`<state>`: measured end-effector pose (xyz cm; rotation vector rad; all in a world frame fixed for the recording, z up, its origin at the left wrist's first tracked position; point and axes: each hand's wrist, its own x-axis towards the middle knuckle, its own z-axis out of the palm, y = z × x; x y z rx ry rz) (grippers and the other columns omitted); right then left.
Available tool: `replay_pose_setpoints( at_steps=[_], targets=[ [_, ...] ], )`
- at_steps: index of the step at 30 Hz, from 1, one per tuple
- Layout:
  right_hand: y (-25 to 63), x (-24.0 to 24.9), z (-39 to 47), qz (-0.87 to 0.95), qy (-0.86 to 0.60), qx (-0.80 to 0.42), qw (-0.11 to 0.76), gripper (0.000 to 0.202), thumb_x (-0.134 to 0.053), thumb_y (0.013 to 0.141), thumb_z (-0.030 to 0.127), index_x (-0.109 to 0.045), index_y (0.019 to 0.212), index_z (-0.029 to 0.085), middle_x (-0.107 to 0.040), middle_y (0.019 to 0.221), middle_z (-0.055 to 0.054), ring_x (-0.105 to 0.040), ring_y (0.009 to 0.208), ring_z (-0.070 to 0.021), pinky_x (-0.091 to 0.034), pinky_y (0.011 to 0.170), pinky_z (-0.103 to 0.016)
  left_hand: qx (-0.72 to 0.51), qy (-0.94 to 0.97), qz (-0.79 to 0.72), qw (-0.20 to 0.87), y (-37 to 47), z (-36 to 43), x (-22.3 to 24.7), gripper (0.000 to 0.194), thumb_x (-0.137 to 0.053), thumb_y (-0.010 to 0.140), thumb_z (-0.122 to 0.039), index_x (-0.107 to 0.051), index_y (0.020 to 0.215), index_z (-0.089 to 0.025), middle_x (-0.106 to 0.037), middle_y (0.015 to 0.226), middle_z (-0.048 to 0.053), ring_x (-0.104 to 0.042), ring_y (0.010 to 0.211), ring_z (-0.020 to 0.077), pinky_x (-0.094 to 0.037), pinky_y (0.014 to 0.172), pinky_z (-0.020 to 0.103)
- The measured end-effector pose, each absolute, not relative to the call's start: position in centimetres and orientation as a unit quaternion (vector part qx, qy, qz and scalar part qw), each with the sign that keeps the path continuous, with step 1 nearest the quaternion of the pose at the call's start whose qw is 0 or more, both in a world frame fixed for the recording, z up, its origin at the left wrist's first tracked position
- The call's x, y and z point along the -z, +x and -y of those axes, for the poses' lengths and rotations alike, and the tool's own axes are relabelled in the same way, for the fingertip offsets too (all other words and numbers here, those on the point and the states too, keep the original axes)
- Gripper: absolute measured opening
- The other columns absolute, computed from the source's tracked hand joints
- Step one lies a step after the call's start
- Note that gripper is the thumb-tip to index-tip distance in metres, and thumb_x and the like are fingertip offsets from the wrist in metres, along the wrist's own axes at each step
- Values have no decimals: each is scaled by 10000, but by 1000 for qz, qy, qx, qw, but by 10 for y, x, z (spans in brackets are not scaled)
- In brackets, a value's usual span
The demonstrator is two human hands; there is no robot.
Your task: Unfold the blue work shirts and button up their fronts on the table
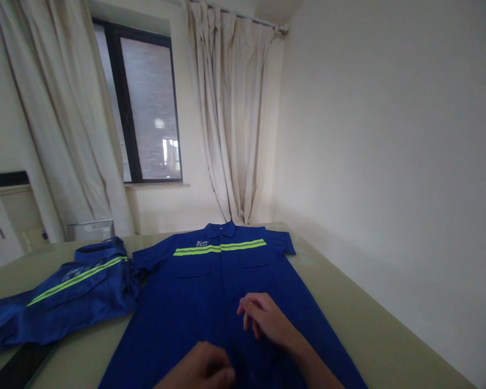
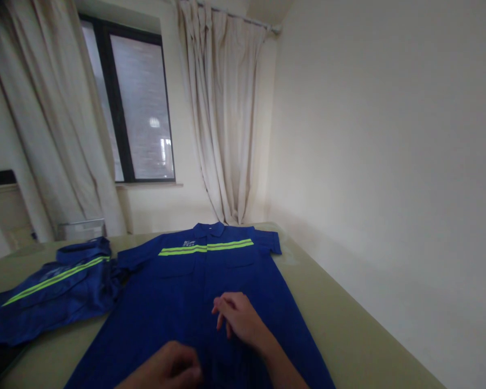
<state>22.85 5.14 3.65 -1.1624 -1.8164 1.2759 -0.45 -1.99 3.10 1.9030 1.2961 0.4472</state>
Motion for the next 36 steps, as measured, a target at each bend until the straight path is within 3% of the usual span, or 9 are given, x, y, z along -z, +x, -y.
replay_pose_setpoints(
  at_steps=[3,5,9,15,19,24,28,31,36],
  targets=[
    [209,-36,-34,767,-505,-300,259,341,-714,805,537,-674,930,222,-699,807,-13,-616,693,-172,-392,631,-260,-281,767,-528,233,9,2,-12,273,-469,977,-269,-735,921,-247,-748,965,41,-679,908,207,-514,842,297],
    [199,-35,-25,790,-534,-225,199,399,-772,714,482,-650,1013,248,-709,909,-24,-644,781,-216,-398,668,-280,-305,775,-523,182,14,-7,1,307,-431,966,-190,-728,1015,-249,-721,1046,63,-668,992,215,-504,918,322],
    [190,-33,-18,811,-535,-170,165,451,-669,744,369,-574,1173,271,-721,1073,-55,-687,873,-262,-411,698,-302,-283,785,-527,161,16,-11,9,386,-390,965,-164,-683,1205,-233,-678,1134,87,-637,1065,222,-491,972,348],
    [194,-34,-22,810,-537,-159,177,492,-548,745,176,-572,1220,303,-749,1004,-20,-706,894,-237,-406,722,-278,-221,782,-573,112,19,-3,-1,413,-423,951,-220,-650,1297,-234,-641,1197,101,-591,1100,250,-455,997,392],
    [199,-35,-30,785,-531,-216,235,321,-521,747,143,-674,990,286,-736,856,20,-681,804,-178,-400,696,-239,-192,797,-554,143,21,-1,-6,452,-496,883,-195,-649,1298,-285,-625,1262,84,-575,1120,260,-430,985,410],
    [200,-38,-37,765,-505,-256,306,239,-500,787,126,-718,771,224,-732,797,0,-668,801,-159,-414,731,-236,-208,772,-569,195,27,-5,-11,301,-456,943,-271,-692,1130,-261,-663,1189,68,-585,1092,250,-409,924,386],
    [201,-42,-35,761,-488,-266,334,222,-557,755,95,-744,792,209,-684,746,9,-622,705,-138,-404,659,-224,-256,749,-574,209,29,-11,-7,198,-491,920,-261,-676,986,-242,-692,1031,41,-618,979,230,-401,838,339],
    [206,-44,-33,777,-465,-265,332,179,-682,724,123,-747,860,220,-664,839,14,-604,707,-129,-412,657,-220,-335,716,-548,274,24,-17,-2,166,-497,924,-290,-648,926,-221,-690,888,21,-628,827,197,-420,748,291],
    [207,-42,-32,791,-448,-253,332,176,-756,764,159,-736,913,250,-649,966,16,-607,762,-125,-425,700,-221,-412,663,-532,329,15,-21,1,234,-550,913,-397,-670,873,-200,-691,810,12,-619,767,195,-438,699,270]
  ],
)
